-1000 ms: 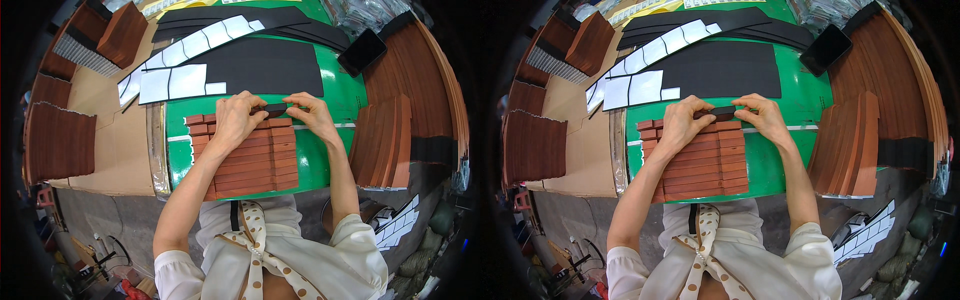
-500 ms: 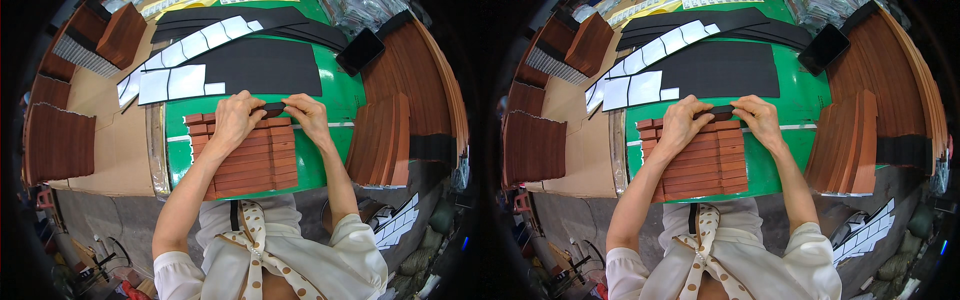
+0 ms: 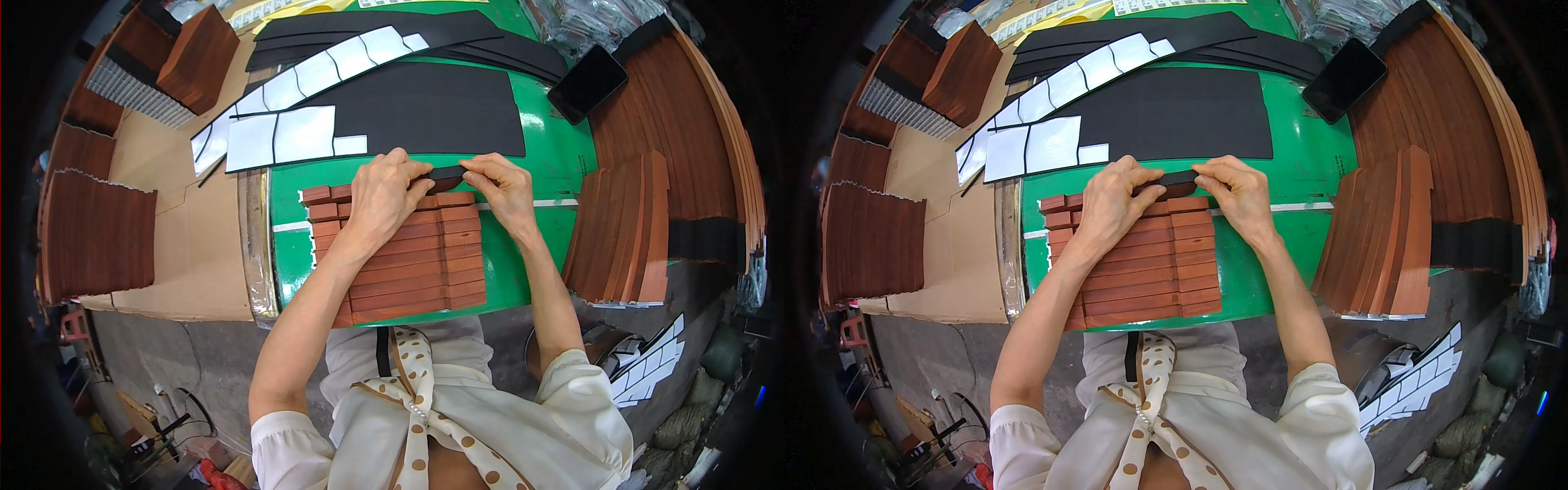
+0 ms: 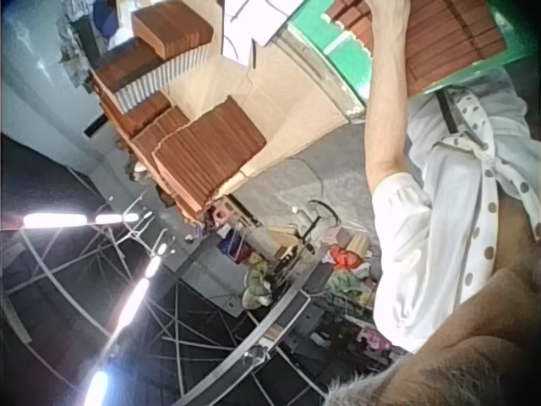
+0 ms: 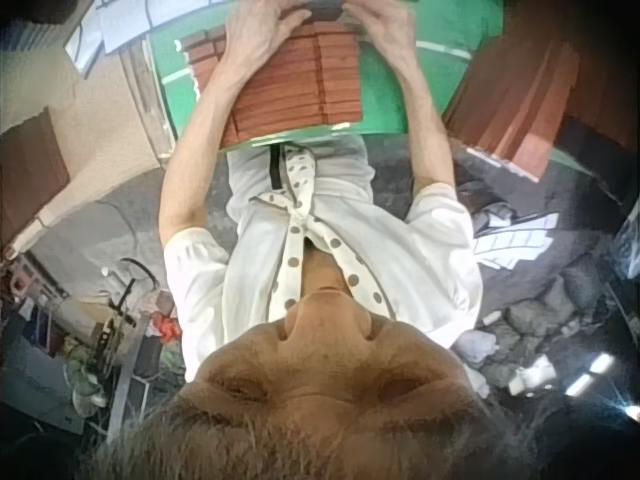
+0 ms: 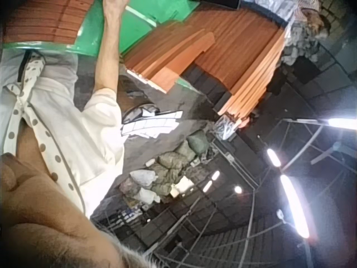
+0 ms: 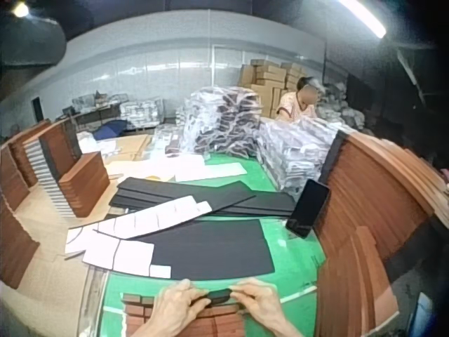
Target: The recorder applies adhesive foam strips to wooden handles or components at a workstation.
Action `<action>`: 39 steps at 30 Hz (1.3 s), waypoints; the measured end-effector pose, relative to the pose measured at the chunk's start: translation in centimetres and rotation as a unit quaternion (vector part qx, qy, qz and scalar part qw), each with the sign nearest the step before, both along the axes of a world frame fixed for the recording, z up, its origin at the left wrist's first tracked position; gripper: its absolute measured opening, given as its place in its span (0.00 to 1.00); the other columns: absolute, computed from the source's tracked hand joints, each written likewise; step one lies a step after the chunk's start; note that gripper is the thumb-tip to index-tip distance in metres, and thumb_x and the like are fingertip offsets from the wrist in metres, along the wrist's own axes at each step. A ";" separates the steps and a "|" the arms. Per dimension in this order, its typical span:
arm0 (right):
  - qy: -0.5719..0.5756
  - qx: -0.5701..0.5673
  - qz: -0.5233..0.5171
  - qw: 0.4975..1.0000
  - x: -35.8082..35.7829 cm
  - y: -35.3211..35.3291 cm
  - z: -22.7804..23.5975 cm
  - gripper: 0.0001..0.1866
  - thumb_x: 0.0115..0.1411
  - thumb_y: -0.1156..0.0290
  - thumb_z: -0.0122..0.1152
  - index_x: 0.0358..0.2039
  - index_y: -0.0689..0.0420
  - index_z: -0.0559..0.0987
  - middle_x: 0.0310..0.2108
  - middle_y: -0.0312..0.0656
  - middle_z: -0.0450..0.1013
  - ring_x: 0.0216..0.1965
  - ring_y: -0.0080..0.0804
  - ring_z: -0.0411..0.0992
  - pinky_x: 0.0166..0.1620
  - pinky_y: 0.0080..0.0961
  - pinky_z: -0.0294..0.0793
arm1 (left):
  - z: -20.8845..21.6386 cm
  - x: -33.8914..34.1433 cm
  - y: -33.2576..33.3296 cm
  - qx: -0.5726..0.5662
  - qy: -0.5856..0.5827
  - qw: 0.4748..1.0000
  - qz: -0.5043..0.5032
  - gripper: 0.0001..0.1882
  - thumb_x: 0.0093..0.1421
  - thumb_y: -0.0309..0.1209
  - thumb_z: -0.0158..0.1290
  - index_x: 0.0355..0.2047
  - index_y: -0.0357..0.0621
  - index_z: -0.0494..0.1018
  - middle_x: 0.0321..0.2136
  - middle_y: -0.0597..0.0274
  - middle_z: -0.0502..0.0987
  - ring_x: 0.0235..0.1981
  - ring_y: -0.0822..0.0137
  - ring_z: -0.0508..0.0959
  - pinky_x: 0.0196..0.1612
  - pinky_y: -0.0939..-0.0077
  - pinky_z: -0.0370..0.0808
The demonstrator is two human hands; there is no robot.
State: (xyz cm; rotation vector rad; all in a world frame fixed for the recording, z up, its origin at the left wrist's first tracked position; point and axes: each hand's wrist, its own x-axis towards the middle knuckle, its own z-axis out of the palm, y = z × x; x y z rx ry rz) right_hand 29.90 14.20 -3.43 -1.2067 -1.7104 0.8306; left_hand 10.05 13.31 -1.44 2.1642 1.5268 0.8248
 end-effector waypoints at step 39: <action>-0.001 -0.004 -0.001 1.000 0.1 0.0 -0.1 0.09 0.54 0.78 0.62 0.36 0.62 0.81 0.31 0.38 0.75 0.30 0.20 0.71 0.32 0.16 0.70 | 0.2 0.0 0.0 0.000 0.000 1.000 -0.001 0.12 0.49 0.32 0.61 0.34 0.42 0.80 0.23 0.61 0.71 0.27 0.62 0.73 0.30 0.67 0.69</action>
